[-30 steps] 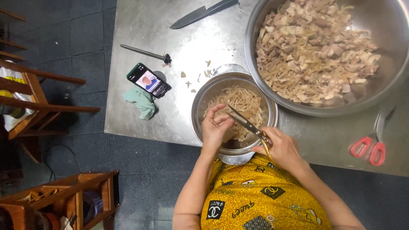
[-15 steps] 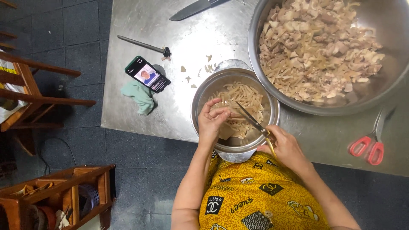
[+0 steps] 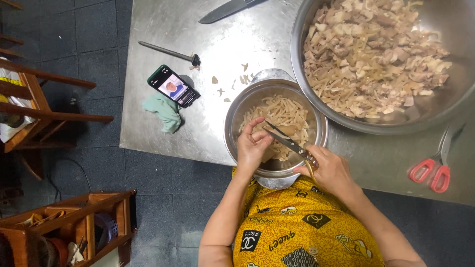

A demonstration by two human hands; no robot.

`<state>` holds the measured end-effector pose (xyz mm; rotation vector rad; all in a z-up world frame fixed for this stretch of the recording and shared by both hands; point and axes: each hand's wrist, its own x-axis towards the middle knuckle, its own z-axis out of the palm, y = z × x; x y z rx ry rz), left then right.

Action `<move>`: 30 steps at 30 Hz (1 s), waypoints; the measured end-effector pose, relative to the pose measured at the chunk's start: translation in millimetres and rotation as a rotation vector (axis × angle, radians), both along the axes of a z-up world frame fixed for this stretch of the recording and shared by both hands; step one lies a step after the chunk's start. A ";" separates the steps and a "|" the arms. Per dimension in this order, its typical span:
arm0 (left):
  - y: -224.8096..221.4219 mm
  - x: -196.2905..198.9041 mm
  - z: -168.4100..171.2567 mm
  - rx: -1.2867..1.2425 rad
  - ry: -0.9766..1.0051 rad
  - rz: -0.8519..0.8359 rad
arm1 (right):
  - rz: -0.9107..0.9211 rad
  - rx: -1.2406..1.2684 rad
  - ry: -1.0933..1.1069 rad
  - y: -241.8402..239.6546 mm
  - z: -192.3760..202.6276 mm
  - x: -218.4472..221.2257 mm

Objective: Cutting cooked meat into smaller pieces using scissors in a metal bowl on a preparation table.

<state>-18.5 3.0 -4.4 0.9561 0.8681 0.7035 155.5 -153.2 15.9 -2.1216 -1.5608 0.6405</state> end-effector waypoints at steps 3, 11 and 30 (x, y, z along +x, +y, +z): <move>2.2 0.1 9.1 0.014 0.034 -0.004 | -0.008 0.064 0.112 -4.5 -8.4 -0.2; 23.1 -5.7 21.0 0.850 0.809 -0.119 | -0.197 0.078 0.537 -37.6 -59.1 24.2; 43.0 32.9 3.4 0.378 0.834 -0.398 | -0.140 0.378 1.457 -14.7 -86.8 1.5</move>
